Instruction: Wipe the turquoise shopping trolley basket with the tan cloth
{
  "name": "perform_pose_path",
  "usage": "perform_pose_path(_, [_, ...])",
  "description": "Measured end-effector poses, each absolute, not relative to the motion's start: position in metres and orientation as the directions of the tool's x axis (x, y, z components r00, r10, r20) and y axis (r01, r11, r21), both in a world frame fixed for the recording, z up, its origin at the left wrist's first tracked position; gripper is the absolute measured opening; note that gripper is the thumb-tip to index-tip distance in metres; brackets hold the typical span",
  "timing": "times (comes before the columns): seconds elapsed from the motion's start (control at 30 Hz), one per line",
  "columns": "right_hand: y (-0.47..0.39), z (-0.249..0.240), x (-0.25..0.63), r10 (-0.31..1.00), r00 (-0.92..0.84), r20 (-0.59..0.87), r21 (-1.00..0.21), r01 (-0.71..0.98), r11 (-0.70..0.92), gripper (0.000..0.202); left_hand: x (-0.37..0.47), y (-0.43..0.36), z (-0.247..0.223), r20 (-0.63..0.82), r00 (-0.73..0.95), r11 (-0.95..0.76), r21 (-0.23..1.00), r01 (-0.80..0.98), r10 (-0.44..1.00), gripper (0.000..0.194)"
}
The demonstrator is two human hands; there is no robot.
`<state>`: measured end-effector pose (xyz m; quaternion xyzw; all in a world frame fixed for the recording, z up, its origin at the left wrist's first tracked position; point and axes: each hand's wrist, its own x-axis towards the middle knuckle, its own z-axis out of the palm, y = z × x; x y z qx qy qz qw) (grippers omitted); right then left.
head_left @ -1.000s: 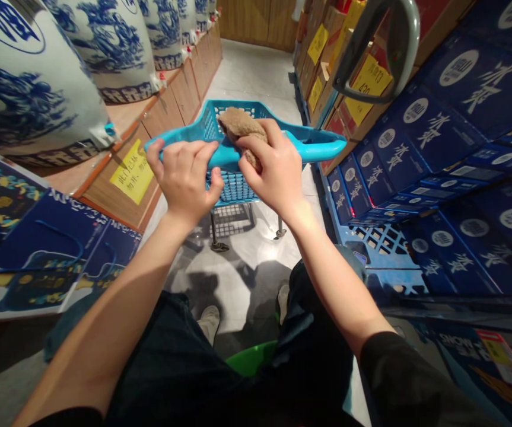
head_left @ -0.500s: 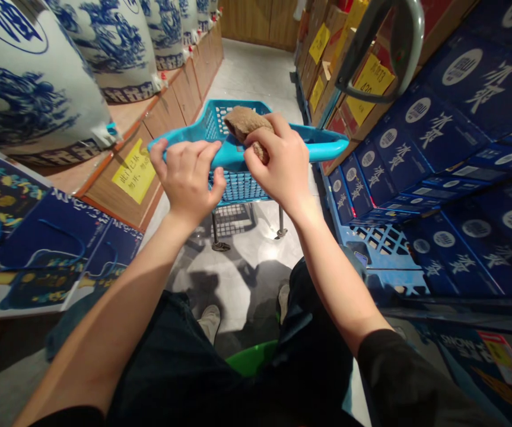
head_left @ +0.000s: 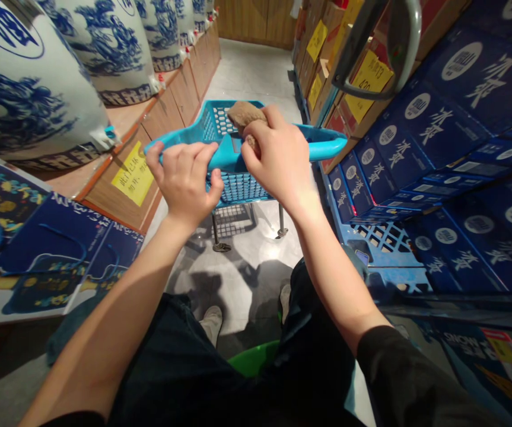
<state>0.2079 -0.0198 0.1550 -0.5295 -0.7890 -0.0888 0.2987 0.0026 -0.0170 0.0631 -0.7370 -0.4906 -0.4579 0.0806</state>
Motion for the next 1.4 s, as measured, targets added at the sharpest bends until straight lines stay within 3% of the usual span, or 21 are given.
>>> perform_pose_path(0.17, [-0.015, 0.152, 0.193, 0.739, -0.415, 0.531, -0.162, 0.806, 0.569, 0.028, 0.004, -0.015, 0.063, 0.759, 0.108, -0.500, 0.307, 0.810, 0.642, 0.054])
perform_pose_path(0.3, [0.012, 0.139, 0.208, 0.709, -0.305, 0.636, -0.256, 0.784, 0.566, 0.038, 0.006, -0.017, 0.067, 0.679, 0.120, -0.489, 0.384, 0.783, 0.725, 0.058])
perform_pose_path(0.47, [0.023, 0.125, 0.220, 0.709, -0.223, 0.669, -0.299, 0.793, 0.532, 0.058, 0.010, -0.018, 0.066, 0.714, 0.135, -0.501, 0.331, 0.800, 0.687, 0.055])
perform_pose_path(0.63, [-0.005, 0.135, 0.202, 0.687, -0.368, 0.626, -0.206, 0.772, 0.601, 0.033, 0.008, -0.015, 0.063, 0.727, 0.114, -0.508, 0.349, 0.788, 0.677, 0.054])
perform_pose_path(0.77, [-0.007, 0.140, 0.210, 0.731, -0.311, 0.607, -0.198, 0.832, 0.519, 0.024, 0.005, -0.017, 0.067, 0.718, 0.121, -0.513, 0.358, 0.780, 0.685, 0.054])
perform_pose_path(0.93, [0.001, 0.138, 0.228, 0.728, -0.194, 0.657, -0.228, 0.870, 0.438, 0.031, 0.006, -0.022, 0.072, 0.699, 0.126, -0.514, 0.378, 0.770, 0.704, 0.054])
perform_pose_path(1.17, [-0.025, 0.137, 0.195, 0.685, -0.418, 0.596, -0.119, 0.798, 0.591, 0.031, 0.001, -0.015, 0.068, 0.663, 0.096, -0.469, 0.411, 0.782, 0.742, 0.057])
perform_pose_path(1.4, [-0.003, 0.144, 0.228, 0.790, -0.084, 0.608, -0.285, 0.905, 0.316, 0.018, 0.001, -0.018, 0.071, 0.655, 0.121, -0.500, 0.430, 0.752, 0.746, 0.058])
